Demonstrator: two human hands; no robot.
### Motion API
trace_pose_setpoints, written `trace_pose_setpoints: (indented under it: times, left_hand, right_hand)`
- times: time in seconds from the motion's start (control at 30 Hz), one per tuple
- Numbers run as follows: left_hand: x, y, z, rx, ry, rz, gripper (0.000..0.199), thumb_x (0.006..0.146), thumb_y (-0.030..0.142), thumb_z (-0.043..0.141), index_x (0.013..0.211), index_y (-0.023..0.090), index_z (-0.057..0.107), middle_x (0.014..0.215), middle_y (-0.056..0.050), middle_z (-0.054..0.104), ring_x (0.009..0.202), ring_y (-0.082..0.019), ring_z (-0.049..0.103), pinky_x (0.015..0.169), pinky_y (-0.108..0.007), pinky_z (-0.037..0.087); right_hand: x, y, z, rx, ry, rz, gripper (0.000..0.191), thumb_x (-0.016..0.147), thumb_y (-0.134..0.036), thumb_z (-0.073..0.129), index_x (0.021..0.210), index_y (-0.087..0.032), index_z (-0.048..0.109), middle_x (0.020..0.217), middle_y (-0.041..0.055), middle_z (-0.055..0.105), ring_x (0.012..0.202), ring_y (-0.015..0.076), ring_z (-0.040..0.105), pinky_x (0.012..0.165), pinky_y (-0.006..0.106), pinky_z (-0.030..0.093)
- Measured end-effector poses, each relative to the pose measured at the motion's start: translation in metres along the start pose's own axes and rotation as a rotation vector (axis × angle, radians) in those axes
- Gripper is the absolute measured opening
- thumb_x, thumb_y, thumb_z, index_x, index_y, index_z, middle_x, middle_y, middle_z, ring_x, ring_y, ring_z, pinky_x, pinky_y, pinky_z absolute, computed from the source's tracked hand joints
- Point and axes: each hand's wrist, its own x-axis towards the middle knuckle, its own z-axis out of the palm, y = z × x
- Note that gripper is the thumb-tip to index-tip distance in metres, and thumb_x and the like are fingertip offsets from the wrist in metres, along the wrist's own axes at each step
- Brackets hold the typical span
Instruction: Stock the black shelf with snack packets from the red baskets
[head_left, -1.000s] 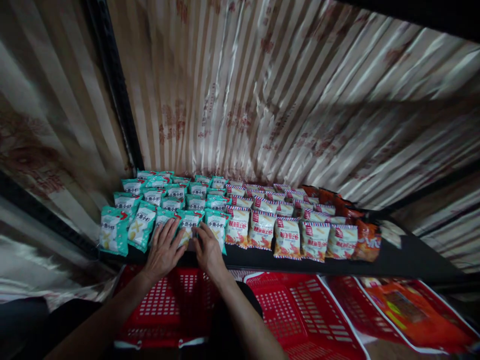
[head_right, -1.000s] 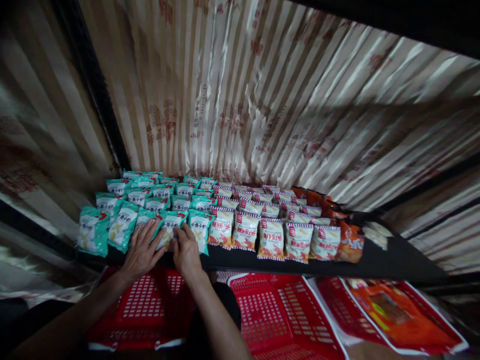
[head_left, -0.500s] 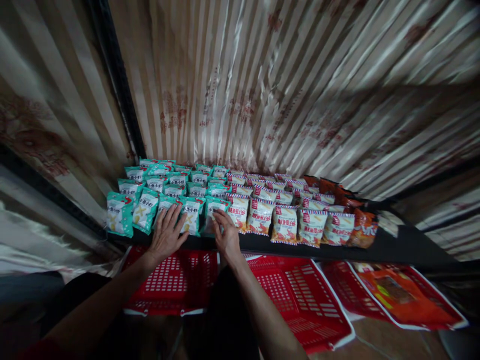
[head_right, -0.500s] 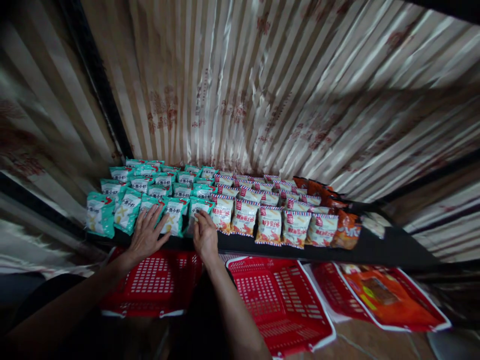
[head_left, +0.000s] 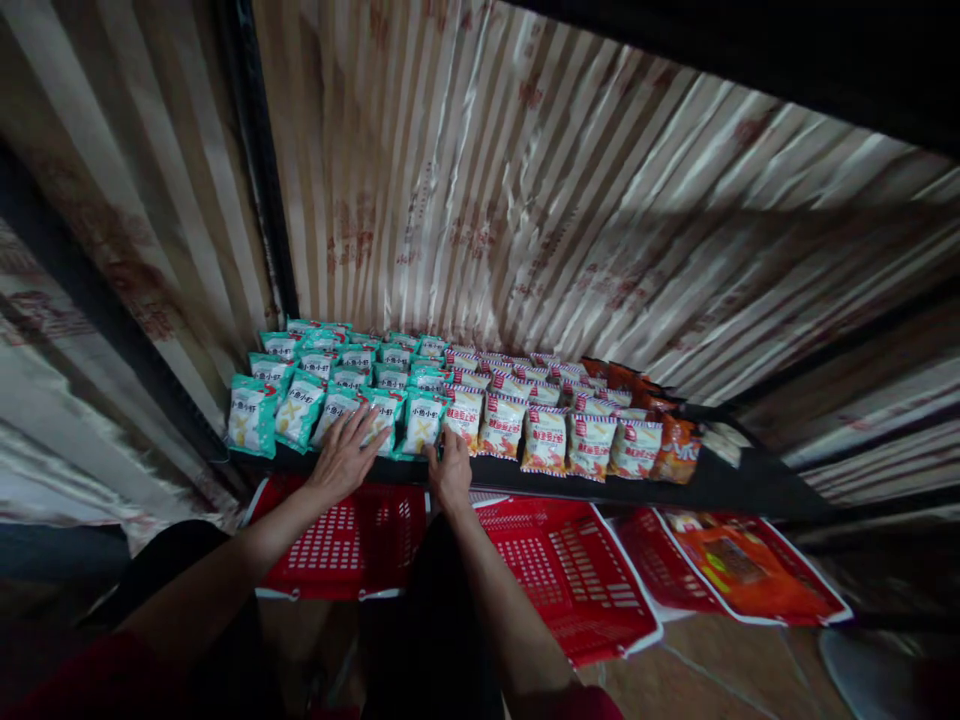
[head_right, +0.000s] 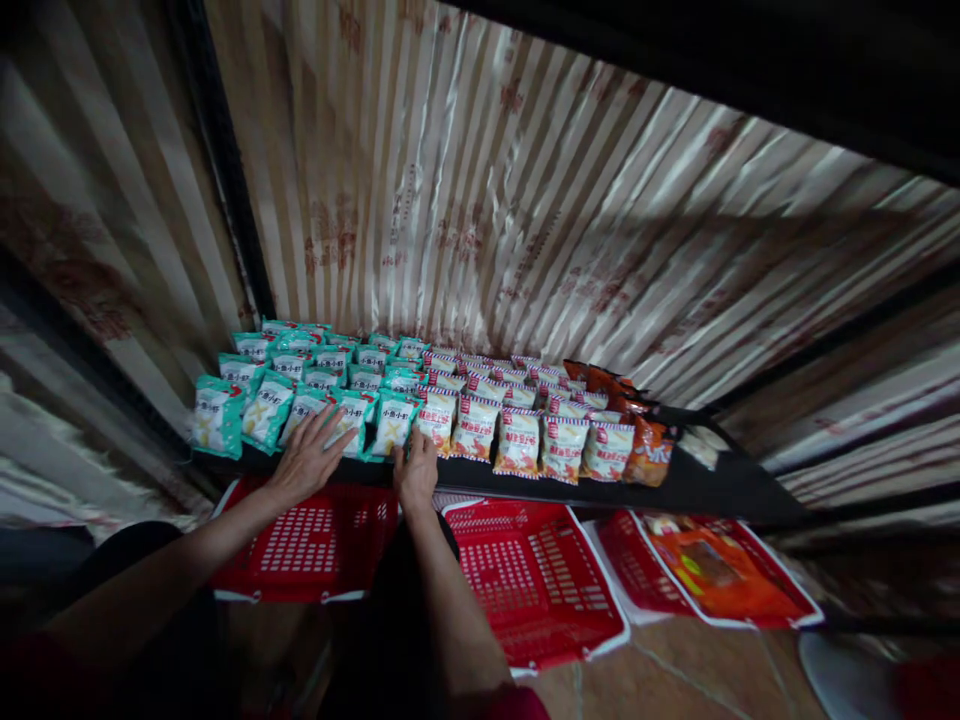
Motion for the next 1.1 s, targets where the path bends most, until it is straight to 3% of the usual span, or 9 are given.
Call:
trace_pose_setpoints:
  times: [0.1, 0.2, 0.33, 0.43, 0.63, 0.77, 0.97, 1.1]
  left_hand:
    - [-0.018, -0.001, -0.017, -0.01, 0.01, -0.002, 0.046, 0.081, 0.006, 0.041, 0.124, 0.018, 0.052, 0.144, -0.013, 0.035, 0.138, -0.027, 0.017, 0.106, -0.052, 0.031]
    - [-0.049, 0.012, -0.026, -0.041, -0.051, 0.031, 0.042, 0.08, 0.004, 0.039, 0.116, 0.014, 0.058, 0.14, -0.014, 0.042, 0.137, -0.025, 0.023, 0.103, -0.047, 0.038]
    - [-0.083, 0.035, -0.027, -0.08, -0.128, 0.078, 0.042, 0.077, 0.0, 0.039, 0.111, 0.014, 0.059, 0.139, -0.012, 0.043, 0.135, -0.022, 0.029, 0.098, -0.039, 0.045]
    - [-0.085, 0.042, -0.02, -0.092, -0.159, 0.083, 0.041, 0.077, 0.0, 0.039, 0.111, 0.014, 0.059, 0.137, -0.013, 0.045, 0.134, -0.02, 0.031, 0.098, -0.037, 0.045]
    - [-0.053, 0.041, -0.003, -0.108, -0.177, 0.144, 0.039, 0.077, 0.001, 0.04, 0.109, 0.012, 0.06, 0.136, -0.014, 0.046, 0.131, -0.022, 0.036, 0.096, -0.038, 0.047]
    - [-0.023, 0.035, -0.001, -0.135, -0.143, 0.172, 0.038, 0.079, 0.001, 0.039, 0.107, 0.011, 0.061, 0.133, -0.014, 0.05, 0.128, -0.022, 0.04, 0.099, -0.038, 0.045]
    - [0.051, -0.006, 0.003, -0.107, -0.085, 0.035, 0.034, 0.084, 0.009, 0.036, 0.105, 0.013, 0.063, 0.126, -0.013, 0.054, 0.122, -0.022, 0.045, 0.101, -0.041, 0.042]
    - [0.101, -0.04, 0.006, -0.078, -0.183, -0.081, 0.033, 0.084, 0.01, 0.036, 0.097, 0.013, 0.066, 0.11, -0.012, 0.063, 0.111, -0.022, 0.051, 0.1, -0.039, 0.041]
  right_hand:
    - [-0.003, 0.002, 0.003, -0.004, 0.003, -0.016, 0.044, 0.083, -0.028, 0.049, 0.125, -0.018, 0.048, 0.113, 0.0135, 0.057, 0.106, 0.0241, 0.054, 0.091, 0.038, 0.043]
    - [-0.007, 0.0, 0.007, -0.003, 0.032, -0.031, 0.044, 0.082, -0.026, 0.05, 0.125, -0.018, 0.047, 0.113, 0.0131, 0.058, 0.107, 0.0241, 0.054, 0.091, 0.038, 0.043]
    - [-0.013, -0.004, 0.011, 0.03, 0.06, -0.065, 0.046, 0.081, -0.023, 0.05, 0.126, -0.019, 0.046, 0.116, 0.0118, 0.057, 0.11, 0.0229, 0.052, 0.092, 0.037, 0.042]
    - [-0.014, -0.004, 0.012, 0.035, 0.046, -0.074, 0.046, 0.081, -0.021, 0.048, 0.127, -0.018, 0.046, 0.119, 0.0125, 0.056, 0.112, 0.0227, 0.051, 0.094, 0.036, 0.042]
    - [-0.011, 0.004, 0.003, 0.039, -0.035, -0.082, 0.05, 0.082, -0.021, 0.047, 0.132, -0.017, 0.042, 0.121, 0.0124, 0.056, 0.112, 0.0209, 0.052, 0.094, 0.033, 0.043]
    - [-0.002, 0.004, -0.009, -0.025, -0.003, -0.077, 0.049, 0.084, -0.023, 0.045, 0.133, -0.015, 0.042, 0.115, 0.0138, 0.058, 0.106, 0.023, 0.054, 0.091, 0.035, 0.044]
    - [0.034, -0.003, -0.022, -0.022, 0.032, -0.239, 0.038, 0.086, -0.02, 0.042, 0.122, -0.017, 0.056, 0.115, 0.0106, 0.059, 0.107, 0.0217, 0.05, 0.095, 0.034, 0.041]
    - [0.067, -0.02, -0.025, -0.064, -0.026, -0.33, 0.036, 0.088, -0.017, 0.04, 0.119, -0.018, 0.058, 0.115, 0.0081, 0.062, 0.106, 0.0206, 0.049, 0.095, 0.032, 0.039]
